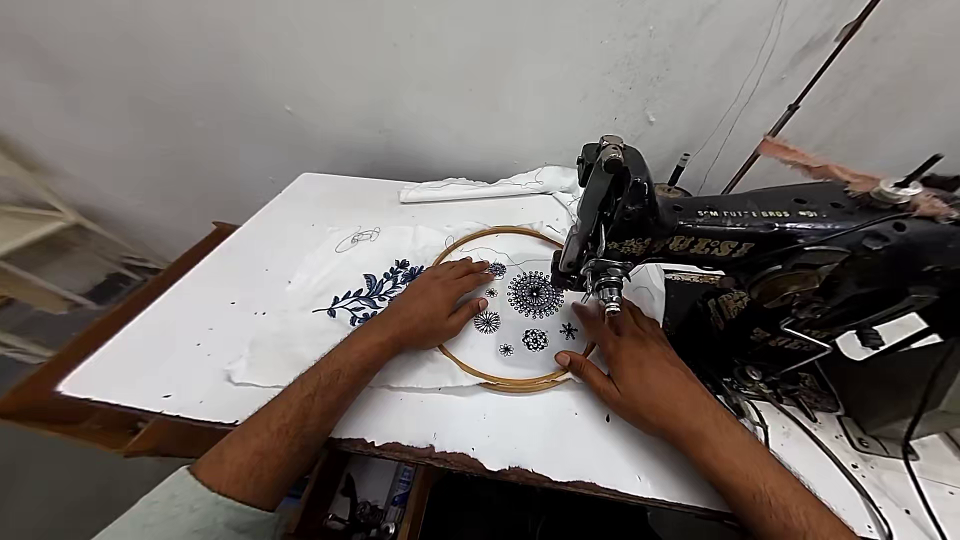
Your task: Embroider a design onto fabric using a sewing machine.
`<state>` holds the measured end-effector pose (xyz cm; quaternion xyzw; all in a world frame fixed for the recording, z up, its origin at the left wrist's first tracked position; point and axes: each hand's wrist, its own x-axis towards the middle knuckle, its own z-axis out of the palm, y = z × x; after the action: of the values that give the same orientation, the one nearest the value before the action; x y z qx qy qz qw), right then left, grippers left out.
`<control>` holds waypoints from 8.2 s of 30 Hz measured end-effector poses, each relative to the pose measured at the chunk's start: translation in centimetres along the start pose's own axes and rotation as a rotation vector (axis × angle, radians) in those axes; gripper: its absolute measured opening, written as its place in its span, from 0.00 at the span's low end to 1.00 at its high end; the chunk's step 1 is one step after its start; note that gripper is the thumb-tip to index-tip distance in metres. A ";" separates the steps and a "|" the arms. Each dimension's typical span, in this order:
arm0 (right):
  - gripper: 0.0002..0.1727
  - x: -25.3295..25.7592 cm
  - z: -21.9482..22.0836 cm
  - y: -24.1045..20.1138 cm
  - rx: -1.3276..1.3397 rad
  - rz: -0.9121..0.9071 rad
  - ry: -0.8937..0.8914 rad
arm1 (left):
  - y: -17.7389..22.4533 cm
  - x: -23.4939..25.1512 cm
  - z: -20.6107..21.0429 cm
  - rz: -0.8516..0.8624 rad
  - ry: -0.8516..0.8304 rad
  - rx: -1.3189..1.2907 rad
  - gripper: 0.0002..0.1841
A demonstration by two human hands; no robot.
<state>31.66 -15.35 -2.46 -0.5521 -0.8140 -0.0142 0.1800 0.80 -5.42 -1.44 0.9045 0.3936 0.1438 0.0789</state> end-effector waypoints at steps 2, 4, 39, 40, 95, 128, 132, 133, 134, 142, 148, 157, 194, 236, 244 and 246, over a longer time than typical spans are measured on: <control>0.43 0.2 -0.2 0.5 0.032 -0.033 -0.043 | 0.0 0.0 0.0 -0.001 0.005 -0.001 0.30; 0.35 0.3 -0.5 0.9 0.108 -0.097 -0.002 | 0.0 -0.1 0.1 -0.004 0.017 -0.010 0.29; 0.17 6.0 -0.4 1.5 0.315 0.278 0.202 | 3.1 8.1 0.9 0.105 0.176 -0.379 0.07; 0.17 5.9 -0.6 1.3 0.307 0.282 0.196 | 2.5 8.3 0.2 0.071 0.229 -0.356 0.08; 0.22 -3.6 -2.8 -4.5 0.091 0.257 0.226 | 2.9 6.1 -0.3 0.228 -0.086 -0.362 0.10; 0.10 0.3 -0.9 -4.6 0.028 0.163 0.107 | 2.3 6.2 0.2 0.225 -0.096 -0.356 0.11; 0.11 0.4 -0.7 -4.5 0.034 0.166 0.103 | 2.4 6.2 0.2 0.212 -0.101 -0.358 0.11; 0.11 0.4 -0.7 -4.5 0.038 0.168 0.103 | 2.4 6.2 0.2 0.211 -0.102 -0.357 0.11; 0.11 0.5 -0.7 -4.5 0.041 0.166 0.104 | 2.4 6.3 0.1 0.211 -0.102 -0.355 0.11; 0.12 0.5 -0.4 -4.3 0.057 0.168 0.115 | 2.3 6.3 0.2 0.211 -0.096 -0.354 0.11; 0.13 0.7 -0.1 -4.4 0.062 0.183 0.123 | 2.2 6.3 0.3 0.215 -0.088 -0.350 0.11; 0.15 0.5 -0.4 -4.7 0.046 0.221 0.191 | 2.0 6.3 0.5 0.275 -0.015 -0.325 0.11; 0.13 0.4 -0.2 -4.6 0.101 0.194 0.142 | 4.3 6.3 0.8 0.240 -0.137 -0.364 0.08; 0.14 6.2 -0.7 1.1 0.265 0.244 0.209 | 3.2 7.0 -4.1 -0.186 0.394 -1.412 0.12; 0.12 5.6 -2.3 0.7 0.003 0.339 -0.074 | 3.3 4.7 -0.1 0.209 -0.030 0.013 0.21; 0.09 5.3 -2.2 0.9 -0.010 0.285 -0.065 | 3.5 4.3 0.0 0.243 -0.061 0.104 0.26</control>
<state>31.33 -10.80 1.06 -0.6630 -0.7328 0.0252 0.1509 6.02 -4.68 0.31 0.9523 0.2858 0.1041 0.0257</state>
